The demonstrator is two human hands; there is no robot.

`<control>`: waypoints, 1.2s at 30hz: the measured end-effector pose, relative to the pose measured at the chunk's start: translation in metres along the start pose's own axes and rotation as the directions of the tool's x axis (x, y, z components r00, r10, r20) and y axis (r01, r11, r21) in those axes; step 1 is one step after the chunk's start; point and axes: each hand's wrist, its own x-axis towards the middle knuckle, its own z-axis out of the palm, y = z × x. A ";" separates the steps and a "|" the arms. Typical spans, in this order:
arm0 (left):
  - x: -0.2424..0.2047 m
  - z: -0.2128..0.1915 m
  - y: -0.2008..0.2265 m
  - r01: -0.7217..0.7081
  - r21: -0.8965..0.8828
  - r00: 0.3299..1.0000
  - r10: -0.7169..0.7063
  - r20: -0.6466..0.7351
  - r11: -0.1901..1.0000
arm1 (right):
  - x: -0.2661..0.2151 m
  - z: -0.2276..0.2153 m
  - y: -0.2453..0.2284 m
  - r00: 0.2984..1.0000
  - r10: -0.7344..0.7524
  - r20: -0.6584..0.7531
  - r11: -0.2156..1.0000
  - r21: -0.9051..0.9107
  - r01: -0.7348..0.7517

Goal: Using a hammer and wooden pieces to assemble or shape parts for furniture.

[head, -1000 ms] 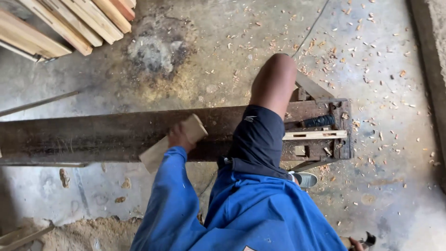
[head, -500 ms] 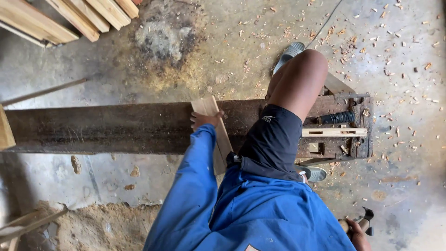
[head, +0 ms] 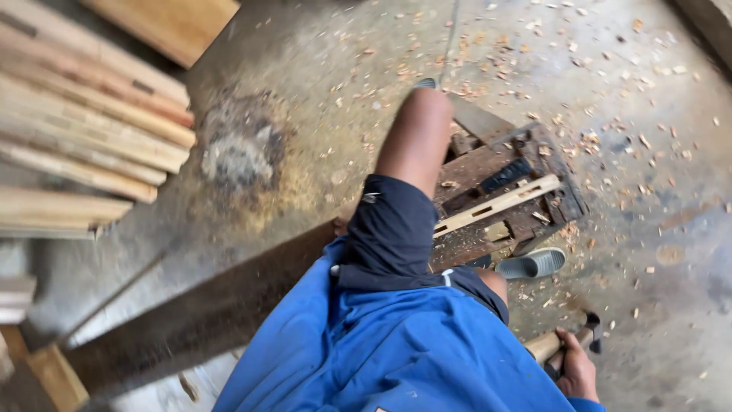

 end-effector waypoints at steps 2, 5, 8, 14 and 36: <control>0.017 0.003 -0.035 -0.069 0.062 0.997 0.066 0.050 0.996 | -0.010 0.019 0.010 1.000 -0.029 0.004 0.993 0.114 0.029; 0.044 -0.009 -0.076 -0.176 0.152 0.978 0.155 0.143 0.973 | -0.026 0.050 0.018 0.986 -0.157 -0.052 0.961 0.221 0.164; 0.058 -0.043 -0.092 -0.274 0.234 0.944 0.214 0.252 0.933 | -0.049 0.078 0.027 0.967 -0.224 -0.121 0.927 0.280 0.250; 0.166 -0.118 -0.057 -0.497 0.335 0.831 0.327 0.449 0.801 | -0.080 0.136 0.047 0.931 -0.320 -0.175 0.798 0.479 0.365; 0.144 -0.113 0.226 -0.892 -0.262 0.343 0.929 0.141 0.369 | -0.212 0.263 0.049 0.788 -0.505 -0.352 0.600 0.513 0.614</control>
